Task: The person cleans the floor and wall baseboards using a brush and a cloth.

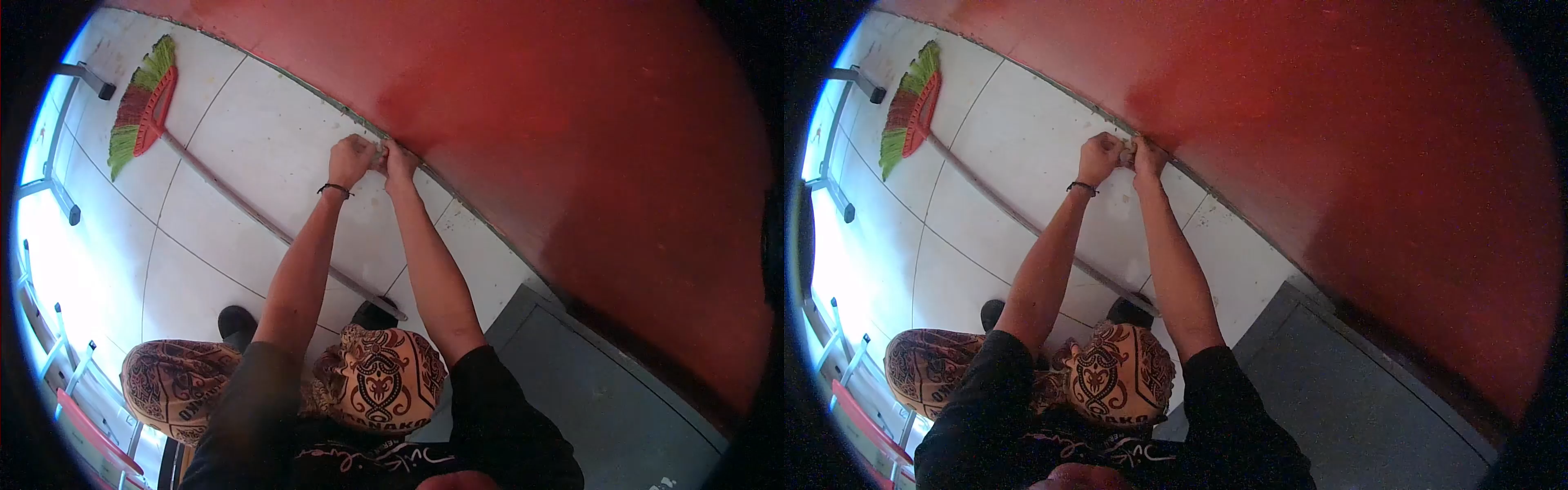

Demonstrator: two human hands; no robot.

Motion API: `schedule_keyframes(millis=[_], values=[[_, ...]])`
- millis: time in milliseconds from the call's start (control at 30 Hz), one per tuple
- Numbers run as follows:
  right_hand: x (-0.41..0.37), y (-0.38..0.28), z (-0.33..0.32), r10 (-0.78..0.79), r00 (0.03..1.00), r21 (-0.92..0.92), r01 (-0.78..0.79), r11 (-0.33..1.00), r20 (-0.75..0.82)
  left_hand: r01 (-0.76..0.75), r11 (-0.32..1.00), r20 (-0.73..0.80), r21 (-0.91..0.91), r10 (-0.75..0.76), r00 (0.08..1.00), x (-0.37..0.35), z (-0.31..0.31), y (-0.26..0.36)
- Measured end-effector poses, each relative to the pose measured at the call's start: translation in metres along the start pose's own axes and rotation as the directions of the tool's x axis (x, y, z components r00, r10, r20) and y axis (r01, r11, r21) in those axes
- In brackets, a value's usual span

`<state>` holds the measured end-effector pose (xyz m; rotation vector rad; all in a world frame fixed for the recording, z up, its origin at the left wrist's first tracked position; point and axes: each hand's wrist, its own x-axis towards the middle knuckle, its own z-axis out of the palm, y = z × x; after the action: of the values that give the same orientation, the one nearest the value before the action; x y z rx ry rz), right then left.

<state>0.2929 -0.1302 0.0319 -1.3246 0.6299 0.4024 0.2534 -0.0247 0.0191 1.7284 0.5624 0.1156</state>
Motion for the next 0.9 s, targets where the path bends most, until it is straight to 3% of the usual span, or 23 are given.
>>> schedule_keyframes(millis=[100, 167, 200, 300, 367, 433, 467, 500, 567, 633, 700, 733, 767, 800, 900], values=[[0.005, 0.009, 0.001, 0.022, 1.0, 0.02, -0.022, 1.0, -0.002, 0.003, 0.999, 0.047, 0.044, -0.005, 0.999, -0.002, -0.003, 0.007], [0.034, 0.038, 0.001, -0.171, 0.972, -0.082, 0.159, 0.984, -0.16, -0.044, 0.997, 0.033, 0.066, 0.042, 0.999, -0.001, -0.004, -0.002], [0.031, 0.036, 0.005, -0.198, 0.967, -0.076, 0.188, 0.979, -0.159, -0.103, 0.992, 0.022, 0.075, 0.102, 0.995, 0.002, -0.002, -0.008], [0.029, 0.027, 0.008, -0.054, 0.978, 0.052, 0.066, 0.996, -0.203, -0.147, 0.969, 0.002, 0.198, 0.15, 0.989, 0.016, 0.01, -0.022], [0.031, 0.026, 0.008, -0.018, 0.969, 0.024, 0.025, 0.999, -0.245, -0.068, 0.97, 0.012, 0.234, 0.067, 0.998, 0.017, 0.009, -0.02], [0.024, 0.02, 0.007, 0.064, 0.981, 0.014, -0.062, 0.998, -0.182, -0.129, 0.98, 0.075, 0.154, 0.119, 0.99, 0.013, 0.006, -0.027], [0.037, 0.031, -0.001, 0.067, 0.996, 0.062, -0.063, 0.996, -0.06, -0.107, 0.991, 0.089, 0.082, 0.1, 0.991, 0.008, 0.004, -0.032], [0.039, 0.033, 0.001, 0.074, 0.995, 0.05, -0.071, 0.996, -0.062, -0.094, 0.993, 0.085, 0.078, 0.088, 0.993, 0.003, 0.001, -0.035], [0.04, 0.035, 0.002, 0.085, 0.991, 0.029, -0.082, 0.996, -0.107, 0.041, 0.987, 0.113, -0.156, -0.024, 0.993, -0.016, -0.007, -0.041], [0.038, 0.043, -0.004, 0.102, 0.985, -0.05, -0.109, 0.993, -0.138, 0.063, 0.984, 0.089, -0.165, -0.048, 0.995, -0.045, -0.018, -0.049], [0.024, 0.054, -0.007, -0.067, 0.991, -0.027, 0.064, 0.998, -0.116, 0.075, 0.983, 0.066, -0.17, -0.065, 0.996, -0.065, -0.029, -0.055], [0.023, 0.054, -0.011, -0.067, 0.991, -0.031, 0.064, 0.997, -0.12, 0.023, 0.996, 0.062, -0.084, -0.017, 0.998, -0.072, -0.032, -0.058], [0.024, 0.054, -0.017, -0.036, 0.999, 0.002, 0.036, 0.999, -0.027, -0.029, 1.0, 0.065, 0.004, 0.029, 0.997, -0.076, -0.033, -0.063], [0.024, 0.055, -0.025, -0.003, 0.998, 0.027, 0.001, 1.0, 0.066, -0.018, 1.0, 0.068, 0.0, 0.018, 0.998, -0.078, -0.033, -0.062], [0.02, 0.049, -0.024, 0.042, 0.995, -0.01, -0.042, 0.999, 0.093, 0.053, 0.997, 0.094, -0.049, -0.049, 0.994, -0.073, -0.037, -0.061]])
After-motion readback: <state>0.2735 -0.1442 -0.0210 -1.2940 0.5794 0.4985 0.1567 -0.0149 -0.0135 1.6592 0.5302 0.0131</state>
